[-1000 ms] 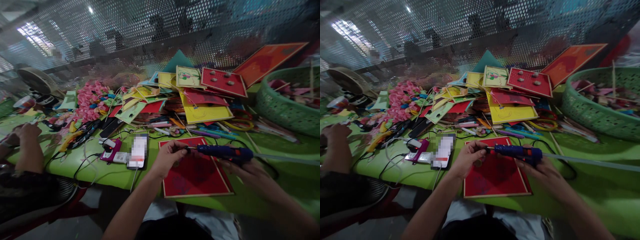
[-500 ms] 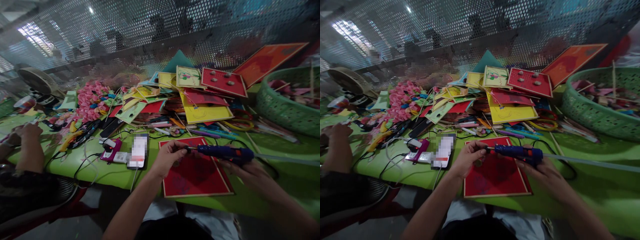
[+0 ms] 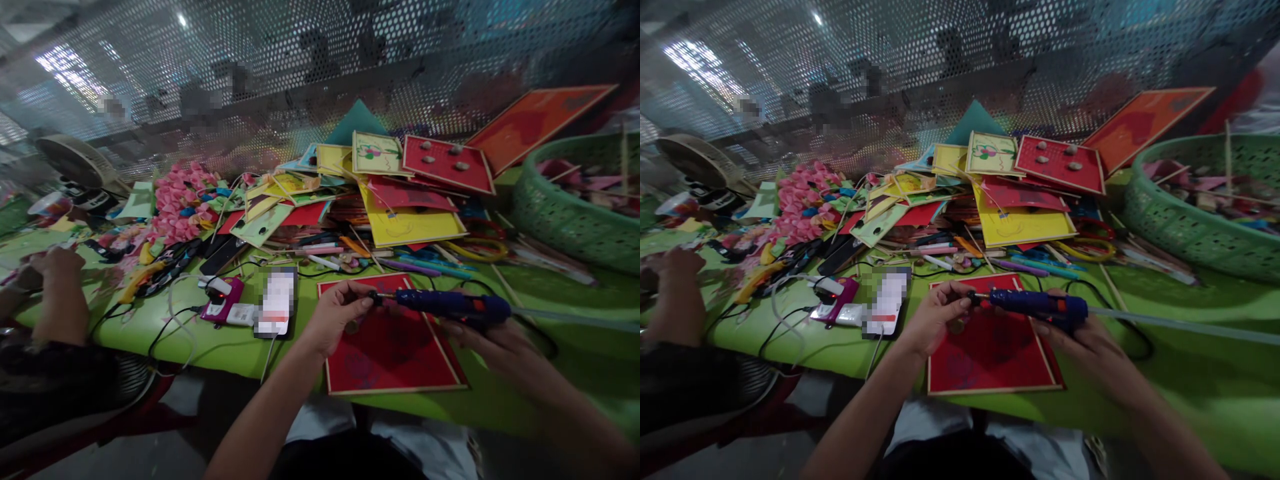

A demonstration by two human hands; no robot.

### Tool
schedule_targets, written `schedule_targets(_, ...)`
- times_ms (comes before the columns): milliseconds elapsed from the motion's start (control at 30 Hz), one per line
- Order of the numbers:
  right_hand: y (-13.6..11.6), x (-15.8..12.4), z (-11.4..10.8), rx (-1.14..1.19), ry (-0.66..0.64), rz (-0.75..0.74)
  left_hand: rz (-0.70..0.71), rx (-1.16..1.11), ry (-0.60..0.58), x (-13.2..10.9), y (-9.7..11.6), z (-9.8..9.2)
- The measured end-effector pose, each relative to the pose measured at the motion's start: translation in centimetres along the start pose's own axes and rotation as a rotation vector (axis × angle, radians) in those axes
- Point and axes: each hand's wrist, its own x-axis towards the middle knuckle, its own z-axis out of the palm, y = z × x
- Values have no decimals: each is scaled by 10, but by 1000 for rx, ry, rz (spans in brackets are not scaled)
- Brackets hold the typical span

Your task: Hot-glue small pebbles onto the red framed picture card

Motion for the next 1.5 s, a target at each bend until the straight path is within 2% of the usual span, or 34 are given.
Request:
schedule_targets(133,8,-2,1,40,-51,46,-24,-13,23,0,1,0)
schedule_targets(267,15,-4,4,83,-57,21,-37,-16,42,-1,3,1)
schedule_targets(533,5,-1,1,96,-60,47,-44,-22,34,-1,4,3)
schedule_targets(733,20,-4,2,113,-86,84,-35,-76,55,0,4,3)
schedule_targets(833,25,-3,1,204,-65,98,-4,-74,39,1,3,4)
schedule_targets(933,23,0,-2,404,-45,37,7,-34,39,3,4,5)
schedule_targets(1033,16,1,-7,592,-48,-43,30,96,47,2,6,9)
schedule_targets(1167,5,2,-11,732,-21,-86,169,429,13,-7,7,22)
schedule_targets(1300,5,1,-14,698,25,-68,230,815,-62,-22,3,38)
schedule_targets(1500,8,-2,-16,613,-14,-121,181,1250,-103,-27,4,61)
